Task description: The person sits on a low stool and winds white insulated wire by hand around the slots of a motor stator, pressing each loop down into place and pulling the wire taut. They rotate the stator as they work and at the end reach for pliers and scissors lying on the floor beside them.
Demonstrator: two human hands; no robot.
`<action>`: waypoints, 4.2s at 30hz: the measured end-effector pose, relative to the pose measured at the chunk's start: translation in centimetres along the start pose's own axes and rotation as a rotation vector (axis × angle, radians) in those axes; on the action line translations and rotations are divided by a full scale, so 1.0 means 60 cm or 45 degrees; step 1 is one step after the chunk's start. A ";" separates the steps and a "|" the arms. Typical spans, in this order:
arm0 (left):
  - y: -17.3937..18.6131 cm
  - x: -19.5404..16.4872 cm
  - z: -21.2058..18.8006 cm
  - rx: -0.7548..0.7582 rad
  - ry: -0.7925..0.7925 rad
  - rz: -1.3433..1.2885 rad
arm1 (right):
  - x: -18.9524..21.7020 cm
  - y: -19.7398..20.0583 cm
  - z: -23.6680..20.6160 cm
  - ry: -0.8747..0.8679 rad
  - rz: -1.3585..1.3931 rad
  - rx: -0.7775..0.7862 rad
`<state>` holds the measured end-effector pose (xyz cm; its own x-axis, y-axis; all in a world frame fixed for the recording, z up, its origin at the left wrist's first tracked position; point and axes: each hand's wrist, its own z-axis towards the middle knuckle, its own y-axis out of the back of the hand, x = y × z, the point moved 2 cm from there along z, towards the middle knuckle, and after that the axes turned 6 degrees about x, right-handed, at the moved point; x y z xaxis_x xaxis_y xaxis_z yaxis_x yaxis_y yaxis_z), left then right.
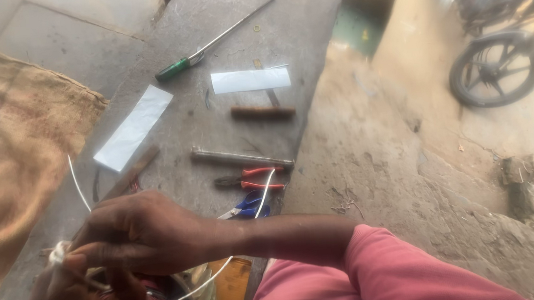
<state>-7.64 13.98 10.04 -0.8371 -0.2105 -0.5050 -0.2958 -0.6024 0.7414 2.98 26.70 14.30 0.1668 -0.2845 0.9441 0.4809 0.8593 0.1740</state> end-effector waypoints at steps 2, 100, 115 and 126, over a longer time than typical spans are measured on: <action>-0.009 -0.001 -0.005 -0.098 -0.130 0.167 | -0.002 0.002 -0.003 0.059 0.085 -0.031; 0.052 0.107 -0.220 -0.262 0.794 -0.406 | -0.167 -0.132 0.056 0.339 -0.766 1.009; -0.033 0.095 -0.193 0.749 0.856 0.195 | -0.253 -0.104 0.025 1.052 -1.048 0.580; -0.101 0.147 -0.167 0.976 1.194 -0.175 | -0.226 -0.117 0.035 1.219 -1.032 1.012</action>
<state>-8.63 8.06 -3.31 -0.2144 -0.8461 -0.4880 -0.8163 -0.1191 0.5653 -4.48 25.43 0.86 0.7310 -0.6815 0.0342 0.1847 0.2458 0.9515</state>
